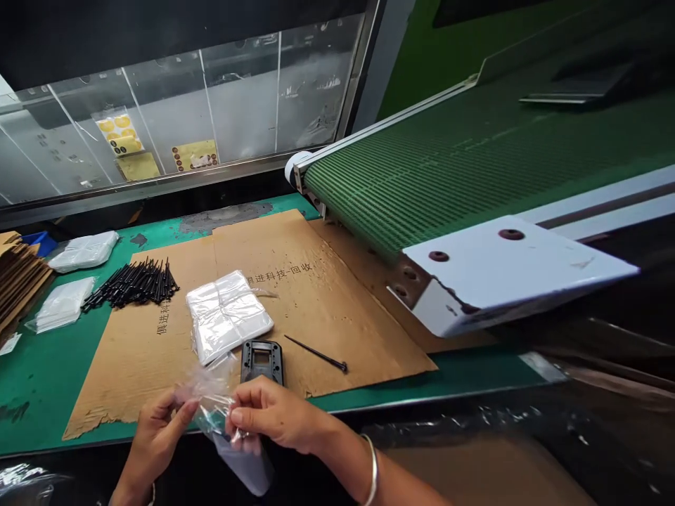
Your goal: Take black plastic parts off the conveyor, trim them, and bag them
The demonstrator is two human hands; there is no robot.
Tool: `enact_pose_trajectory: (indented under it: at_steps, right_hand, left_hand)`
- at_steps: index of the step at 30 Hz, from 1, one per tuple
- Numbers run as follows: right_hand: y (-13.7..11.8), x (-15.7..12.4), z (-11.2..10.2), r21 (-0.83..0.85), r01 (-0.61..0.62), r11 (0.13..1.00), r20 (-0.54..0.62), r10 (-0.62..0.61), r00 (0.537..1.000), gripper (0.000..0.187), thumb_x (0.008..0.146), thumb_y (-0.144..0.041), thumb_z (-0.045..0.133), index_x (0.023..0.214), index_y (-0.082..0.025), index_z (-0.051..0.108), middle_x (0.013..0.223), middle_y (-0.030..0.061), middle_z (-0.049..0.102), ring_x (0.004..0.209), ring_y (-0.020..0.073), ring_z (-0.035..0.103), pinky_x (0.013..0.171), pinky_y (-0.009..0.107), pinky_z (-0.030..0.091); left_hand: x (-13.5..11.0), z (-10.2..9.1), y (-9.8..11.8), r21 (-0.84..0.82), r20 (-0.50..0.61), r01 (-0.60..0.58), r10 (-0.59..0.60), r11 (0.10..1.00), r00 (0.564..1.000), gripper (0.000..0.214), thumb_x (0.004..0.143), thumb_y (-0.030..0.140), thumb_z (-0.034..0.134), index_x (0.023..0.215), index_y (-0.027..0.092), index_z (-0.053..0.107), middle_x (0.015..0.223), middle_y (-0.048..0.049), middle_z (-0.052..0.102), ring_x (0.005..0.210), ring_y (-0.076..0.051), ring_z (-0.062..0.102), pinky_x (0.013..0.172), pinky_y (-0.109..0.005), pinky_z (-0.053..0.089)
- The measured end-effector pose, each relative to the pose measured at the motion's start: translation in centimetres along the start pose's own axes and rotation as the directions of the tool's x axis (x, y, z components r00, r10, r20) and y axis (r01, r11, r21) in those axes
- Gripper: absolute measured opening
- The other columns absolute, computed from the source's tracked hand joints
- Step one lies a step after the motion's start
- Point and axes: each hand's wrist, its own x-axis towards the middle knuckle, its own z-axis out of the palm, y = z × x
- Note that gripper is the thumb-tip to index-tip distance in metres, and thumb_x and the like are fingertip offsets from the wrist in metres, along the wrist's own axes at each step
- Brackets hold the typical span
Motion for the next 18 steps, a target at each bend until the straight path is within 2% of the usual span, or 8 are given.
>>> enact_pose_trajectory:
  at_steps: [3,7,10,12,13,14,16,18]
  right_hand:
    - [0.5,-0.5,-0.3,-0.029,0.01,1.0,-0.03,-0.011,0.999,0.046,0.062,-0.055,0.069,0.063,-0.012,0.053,0.051,-0.0033,0.054,0.044,0.0049,0.046,0.043,0.017,0.034]
    - [0.6,-0.8,0.0,-0.16,0.146,0.976,-0.128,-0.167,0.978,0.051,0.06,-0.058,0.069,0.052,-0.016,0.041,0.043,-0.0088,0.037,0.04,0.0027,0.029,0.039,0.018,0.019]
    - [0.2,-1.3,0.6,-0.324,0.232,0.917,-0.171,-0.298,0.939,0.053,0.067,-0.063,0.061,0.051,-0.016,0.04,0.045,-0.0078,0.034,0.044,0.0044,0.027,0.042,0.02,0.019]
    - [-0.1,-1.6,1.2,-0.469,0.242,0.849,-0.202,-0.37,0.907,0.05,0.072,-0.06,0.058,0.053,-0.016,0.043,0.048,-0.0061,0.037,0.047,0.006,0.031,0.045,0.021,0.023]
    - [-0.1,-1.8,1.5,-0.538,0.231,0.811,-0.211,-0.395,0.894,0.047,0.074,-0.056,0.059,0.054,-0.016,0.045,0.049,-0.0055,0.038,0.048,0.0067,0.033,0.046,0.021,0.024]
    - [0.0,-1.8,1.7,-0.597,0.218,0.772,-0.207,-0.411,0.888,0.044,0.075,-0.052,0.06,0.054,-0.016,0.045,0.05,-0.0052,0.04,0.048,0.0071,0.034,0.047,0.022,0.025]
    - [0.4,-1.8,2.1,-0.689,0.21,0.694,-0.163,-0.43,0.888,0.04,0.077,-0.046,0.059,0.053,-0.017,0.045,0.05,-0.0049,0.04,0.048,0.0078,0.035,0.048,0.023,0.025]
    - [1.0,-1.7,2.4,-0.752,0.238,0.614,-0.095,-0.459,0.883,0.039,0.08,-0.043,0.057,0.052,-0.018,0.045,0.05,-0.0044,0.039,0.048,0.0088,0.034,0.048,0.024,0.024]
  left_hand:
    - [0.1,-0.5,0.3,0.033,0.033,0.001,-0.002,0.999,0.999,0.028,0.081,0.034,0.056,0.059,0.018,0.052,0.056,0.0037,0.044,0.055,-0.011,0.041,0.053,-0.022,0.033]
    - [0.1,0.1,0.4,-0.025,0.037,0.036,-0.035,0.999,0.999,0.018,0.08,0.032,0.057,0.069,0.019,0.056,0.062,0.0025,0.052,0.061,-0.012,0.047,0.06,-0.022,0.037]
    - [-0.4,1.5,0.5,-0.155,-0.211,0.017,-0.05,0.988,0.976,0.023,0.078,0.03,0.061,0.1,0.025,0.054,0.074,0.0028,0.057,0.072,-0.012,0.052,0.07,-0.022,0.041]
    - [-0.9,2.4,0.8,-0.212,-0.397,-0.039,-0.05,0.977,0.916,0.029,0.075,0.028,0.065,0.102,0.027,0.052,0.073,0.0041,0.055,0.07,-0.011,0.052,0.068,-0.02,0.041]
    - [-1.1,2.8,1.1,-0.243,-0.403,-0.047,-0.056,0.969,0.913,0.026,0.075,0.029,0.065,0.098,0.026,0.054,0.071,0.0039,0.054,0.067,-0.011,0.051,0.065,-0.02,0.041]
    - [-1.3,3.1,1.4,-0.288,-0.327,-0.031,-0.068,0.957,0.943,0.022,0.074,0.032,0.066,0.093,0.024,0.056,0.07,0.0031,0.054,0.065,-0.011,0.05,0.062,-0.02,0.04]
    - [-1.6,3.7,2.0,-0.383,0.007,0.084,-0.088,0.92,0.996,0.023,0.073,0.039,0.065,0.084,0.02,0.059,0.069,0.0001,0.055,0.062,-0.013,0.048,0.058,-0.023,0.038]
    - [-1.7,4.2,2.5,-0.445,0.274,0.218,-0.1,0.868,0.957,0.026,0.073,0.042,0.064,0.075,0.017,0.059,0.066,-0.001,0.053,0.06,-0.013,0.044,0.057,-0.024,0.036]
